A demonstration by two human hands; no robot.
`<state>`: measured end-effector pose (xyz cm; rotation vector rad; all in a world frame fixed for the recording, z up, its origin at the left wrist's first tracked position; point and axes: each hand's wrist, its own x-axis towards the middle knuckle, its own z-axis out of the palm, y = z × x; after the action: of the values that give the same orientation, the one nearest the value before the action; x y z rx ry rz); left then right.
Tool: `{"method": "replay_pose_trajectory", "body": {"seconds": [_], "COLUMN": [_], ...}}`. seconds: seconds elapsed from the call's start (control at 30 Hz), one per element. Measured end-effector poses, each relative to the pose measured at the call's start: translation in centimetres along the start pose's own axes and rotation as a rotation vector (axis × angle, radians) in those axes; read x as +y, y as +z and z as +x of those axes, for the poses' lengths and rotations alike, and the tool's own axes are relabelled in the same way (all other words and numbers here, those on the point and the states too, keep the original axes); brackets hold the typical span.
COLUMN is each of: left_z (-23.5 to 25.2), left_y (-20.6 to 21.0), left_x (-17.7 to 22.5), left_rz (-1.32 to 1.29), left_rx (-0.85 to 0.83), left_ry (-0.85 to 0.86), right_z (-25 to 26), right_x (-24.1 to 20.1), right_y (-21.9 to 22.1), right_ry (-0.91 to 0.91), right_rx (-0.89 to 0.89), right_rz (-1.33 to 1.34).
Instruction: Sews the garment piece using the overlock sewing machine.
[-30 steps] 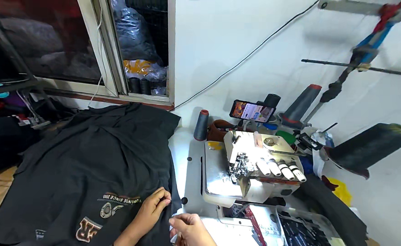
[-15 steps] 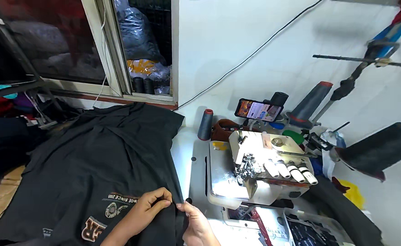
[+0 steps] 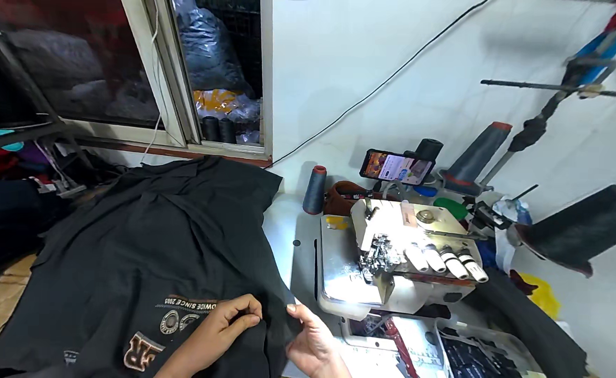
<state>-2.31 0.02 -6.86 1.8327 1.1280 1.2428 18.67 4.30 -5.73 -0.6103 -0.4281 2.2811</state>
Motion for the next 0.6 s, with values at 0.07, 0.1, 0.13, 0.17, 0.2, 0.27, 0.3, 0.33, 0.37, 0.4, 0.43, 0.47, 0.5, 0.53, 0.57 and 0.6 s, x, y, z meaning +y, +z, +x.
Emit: {"method": "replay_pose_trajectory", "body": {"seconds": [0.07,0.1,0.13,0.17,0.2,0.27,0.3,0.33,0.37,0.4,0.43,0.47,0.5,0.53,0.57,0.6], "left_z": [-0.2,-0.2,0.0,0.2,0.5,1.0,1.3,1.5,1.6,1.7,1.7,1.7,1.6,1.5,1.3,1.3], "left_y": [-0.1,-0.2,-0.1,0.0,0.2,0.8,1.2,1.5,1.7,1.9,2.0,2.1,2.1,2.1,2.1,2.1], "left_x": [0.2,0.6,1.2,1.8,2.5,3.4,3.6,3.7,3.6,3.5,3.4,3.4,3.3,3.3,3.3,3.3], "left_rz": [-0.003,-0.003,0.0,0.003,0.011,0.043,0.069,0.095,0.118,0.132,0.137,0.135,0.127,0.116,0.102,0.085], "left_rx": [0.008,0.011,0.012,0.006,-0.005,-0.034,-0.039,-0.039,-0.035,-0.028,-0.018,-0.006,0.002,0.005,0.005,0.004], "left_ry": [0.027,0.051,0.079,0.11,0.146,0.206,0.222,0.227,0.224,0.215,0.203,0.188,0.174,0.163,0.158,0.155], "right_z": [-0.5,-0.9,-1.2,-1.6,-2.0,-2.7,-2.9,-3.0,-3.1,-3.1,-3.2,-3.3,-3.3,-3.3,-3.3,-3.2], "right_x": [-0.1,0.1,0.5,1.0,1.5,2.3,2.6,2.8,3.0,3.1,3.1,3.1,3.0,3.0,3.0,2.9], "right_y": [-0.6,-0.8,-0.8,-0.9,-0.9,-0.8,-0.8,-0.7,-0.6,-0.6,-0.5,-0.4,-0.3,-0.3,-0.4,-0.4], "right_ry": [-0.089,-0.166,-0.268,-0.38,-0.481,-0.612,-0.644,-0.664,-0.68,-0.693,-0.703,-0.708,-0.712,-0.712,-0.71,-0.711], "right_rx": [-0.073,-0.079,-0.069,-0.057,-0.052,-0.03,-0.006,0.023,0.05,0.071,0.086,0.095,0.098,0.095,0.087,0.077], "right_rz": [-0.152,-0.222,-0.295,-0.368,-0.446,-0.576,-0.616,-0.645,-0.668,-0.685,-0.699,-0.716,-0.742,-0.767,-0.787,-0.799]}}
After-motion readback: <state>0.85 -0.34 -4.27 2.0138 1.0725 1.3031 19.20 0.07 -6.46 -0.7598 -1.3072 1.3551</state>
